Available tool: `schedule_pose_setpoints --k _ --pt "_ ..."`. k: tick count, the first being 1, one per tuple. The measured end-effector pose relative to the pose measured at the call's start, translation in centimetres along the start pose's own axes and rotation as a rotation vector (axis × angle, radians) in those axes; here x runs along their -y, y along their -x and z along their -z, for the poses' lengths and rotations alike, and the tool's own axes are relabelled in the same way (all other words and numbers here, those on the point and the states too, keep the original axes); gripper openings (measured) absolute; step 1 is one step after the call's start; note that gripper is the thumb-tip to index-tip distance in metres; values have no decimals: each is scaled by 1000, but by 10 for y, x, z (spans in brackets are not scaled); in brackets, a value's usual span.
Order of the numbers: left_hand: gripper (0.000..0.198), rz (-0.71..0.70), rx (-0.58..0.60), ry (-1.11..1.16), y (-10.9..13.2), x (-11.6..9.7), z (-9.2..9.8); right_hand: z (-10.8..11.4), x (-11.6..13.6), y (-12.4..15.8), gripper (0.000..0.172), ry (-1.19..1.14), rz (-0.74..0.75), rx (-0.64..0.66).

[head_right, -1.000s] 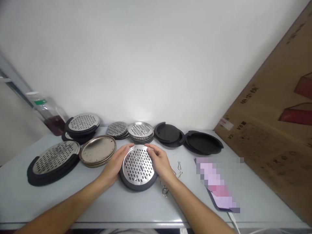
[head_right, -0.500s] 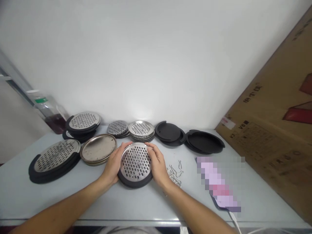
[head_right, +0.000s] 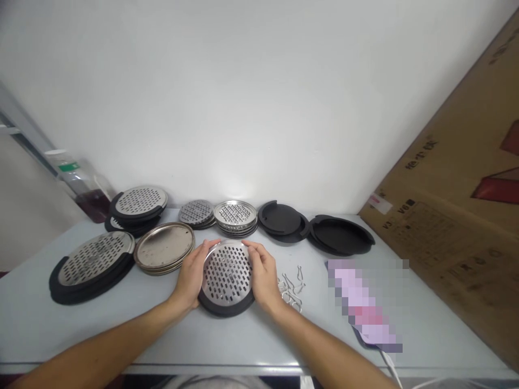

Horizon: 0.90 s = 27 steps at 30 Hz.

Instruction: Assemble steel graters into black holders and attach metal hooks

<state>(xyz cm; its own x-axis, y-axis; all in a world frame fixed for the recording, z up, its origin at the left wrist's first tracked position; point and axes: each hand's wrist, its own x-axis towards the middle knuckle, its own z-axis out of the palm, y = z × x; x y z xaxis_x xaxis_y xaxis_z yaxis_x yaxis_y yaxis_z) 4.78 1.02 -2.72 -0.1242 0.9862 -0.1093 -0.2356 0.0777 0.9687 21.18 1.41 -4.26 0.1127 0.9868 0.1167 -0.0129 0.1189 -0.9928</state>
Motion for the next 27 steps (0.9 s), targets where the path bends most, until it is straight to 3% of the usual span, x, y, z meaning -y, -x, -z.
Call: schedule_pose_setpoints --k 10,14,18,27 --pt "32 -152 32 -107 -2 -11 2 0 19 4 35 -52 -26 65" --pt "36 -100 106 -88 -2 -20 6 3 32 0 45 -206 -206 145" --pt "38 -81 155 -133 -1 -22 8 7 35 -5 45 -313 -380 217" --pt "59 -39 243 -272 -2 -22 10 7 27 -6 31 -296 -319 237"
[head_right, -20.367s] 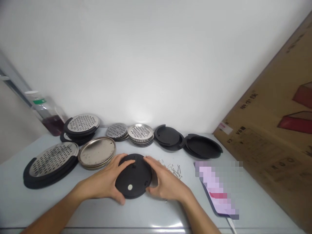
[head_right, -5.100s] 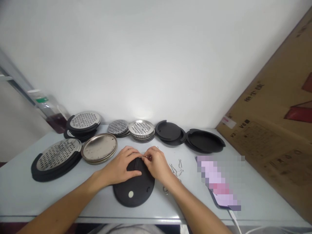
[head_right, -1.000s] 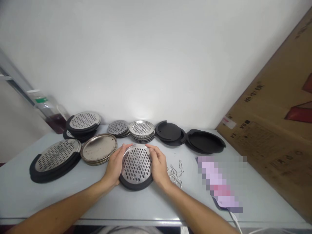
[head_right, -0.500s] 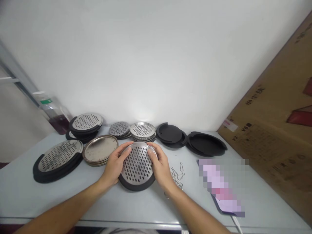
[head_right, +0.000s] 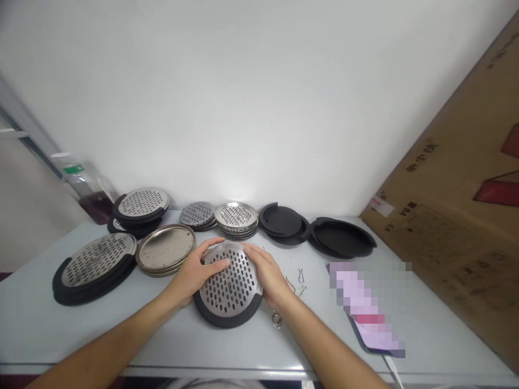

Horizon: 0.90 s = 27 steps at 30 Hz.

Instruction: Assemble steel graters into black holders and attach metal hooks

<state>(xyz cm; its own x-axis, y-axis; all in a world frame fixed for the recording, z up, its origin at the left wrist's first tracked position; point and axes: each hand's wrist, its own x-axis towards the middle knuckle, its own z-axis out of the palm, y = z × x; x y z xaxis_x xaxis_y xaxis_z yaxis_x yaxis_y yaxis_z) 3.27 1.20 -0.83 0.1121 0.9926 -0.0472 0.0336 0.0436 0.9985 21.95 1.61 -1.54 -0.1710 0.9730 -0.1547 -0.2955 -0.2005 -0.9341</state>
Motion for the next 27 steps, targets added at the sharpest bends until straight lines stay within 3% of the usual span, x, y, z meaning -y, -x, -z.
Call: schedule_pose_setpoints --k 3,12,19,27 --pt "66 -10 38 -19 0 1 0 1 -2 -1 32 25 13 -35" --pt "59 -59 33 -92 0 3 0 1 -5 -1 32 33 23 -46" --pt "56 -65 56 -100 0 1 0 0 -4 2 43 140 13 42" --pt "51 -73 40 -127 -1 3 -1 0 -5 2 38 176 48 45"
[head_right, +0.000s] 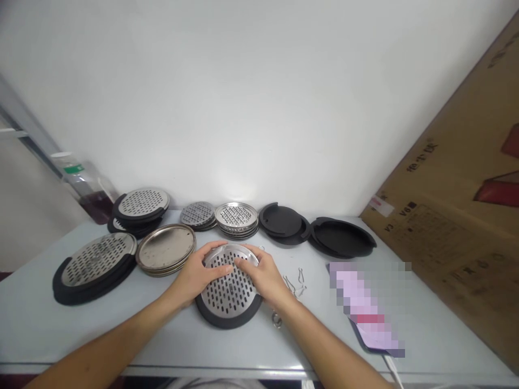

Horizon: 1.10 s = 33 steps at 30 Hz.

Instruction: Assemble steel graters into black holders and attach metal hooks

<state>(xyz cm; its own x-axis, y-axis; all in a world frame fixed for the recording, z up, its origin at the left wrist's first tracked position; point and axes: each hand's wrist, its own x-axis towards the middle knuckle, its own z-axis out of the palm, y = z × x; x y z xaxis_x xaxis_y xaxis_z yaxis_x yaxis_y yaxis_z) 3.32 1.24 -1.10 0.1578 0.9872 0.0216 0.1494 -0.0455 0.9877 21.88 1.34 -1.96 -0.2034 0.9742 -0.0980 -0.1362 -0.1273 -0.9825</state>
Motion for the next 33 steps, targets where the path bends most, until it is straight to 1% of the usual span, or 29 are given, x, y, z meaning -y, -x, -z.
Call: schedule_pose_setpoints --k 5,12,18,22,26,28,33 --pt "51 6 8 0 -1 -1 0 -1 1 0 40 -49 -27 3" --pt "35 -4 -6 13 0 -4 2 -2 4 -2 44 -141 -58 8" --pt "39 27 -11 60 -2 -2 3 -2 2 -2 44 -218 -68 7" --pt "45 69 -1 103 -2 -3 7 -1 4 -3 40 -243 -52 -56" --pt "45 77 58 145 0 -7 8 1 5 -5 37 -268 -56 -107" --pt "43 74 82 157 0 -8 8 2 5 -6 38 -273 -62 -114" --pt "41 62 59 117 0 -6 8 1 7 -5 44 -268 -82 -133"
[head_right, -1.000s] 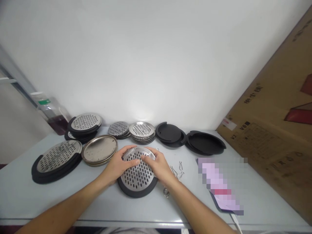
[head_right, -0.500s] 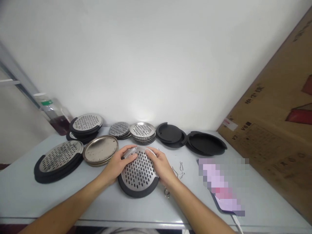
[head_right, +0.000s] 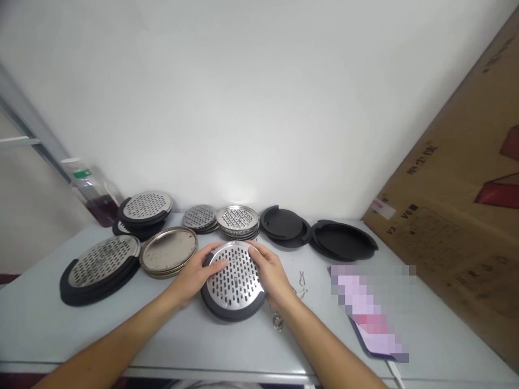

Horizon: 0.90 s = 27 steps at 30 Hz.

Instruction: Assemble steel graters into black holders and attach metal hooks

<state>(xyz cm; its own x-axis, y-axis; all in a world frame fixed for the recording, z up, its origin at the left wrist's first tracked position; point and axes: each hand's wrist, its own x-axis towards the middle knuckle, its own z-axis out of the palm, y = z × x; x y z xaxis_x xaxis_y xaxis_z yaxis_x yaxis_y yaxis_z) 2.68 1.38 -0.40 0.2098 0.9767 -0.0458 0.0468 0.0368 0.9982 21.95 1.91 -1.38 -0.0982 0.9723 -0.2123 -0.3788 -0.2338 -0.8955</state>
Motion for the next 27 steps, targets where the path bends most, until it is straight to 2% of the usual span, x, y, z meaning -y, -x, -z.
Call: schedule_pose_setpoints --k 9,13,17,20,24,27 --pt "47 -58 -34 -71 0 1 1 2 -2 -1 47 55 0 -2" --pt "49 -46 -34 -49 0 0 1 1 -1 0 44 58 -20 46" --pt "53 -35 -24 -62 2 -4 3 0 2 3 40 43 -54 84" --pt "52 -34 -23 -97 4 -12 5 0 2 2 39 17 -25 83" --pt "55 11 -57 -57 6 -24 17 1 4 2 44 39 0 50" --pt "58 30 -142 55 10 -34 41 0 7 4 45 50 -55 19"
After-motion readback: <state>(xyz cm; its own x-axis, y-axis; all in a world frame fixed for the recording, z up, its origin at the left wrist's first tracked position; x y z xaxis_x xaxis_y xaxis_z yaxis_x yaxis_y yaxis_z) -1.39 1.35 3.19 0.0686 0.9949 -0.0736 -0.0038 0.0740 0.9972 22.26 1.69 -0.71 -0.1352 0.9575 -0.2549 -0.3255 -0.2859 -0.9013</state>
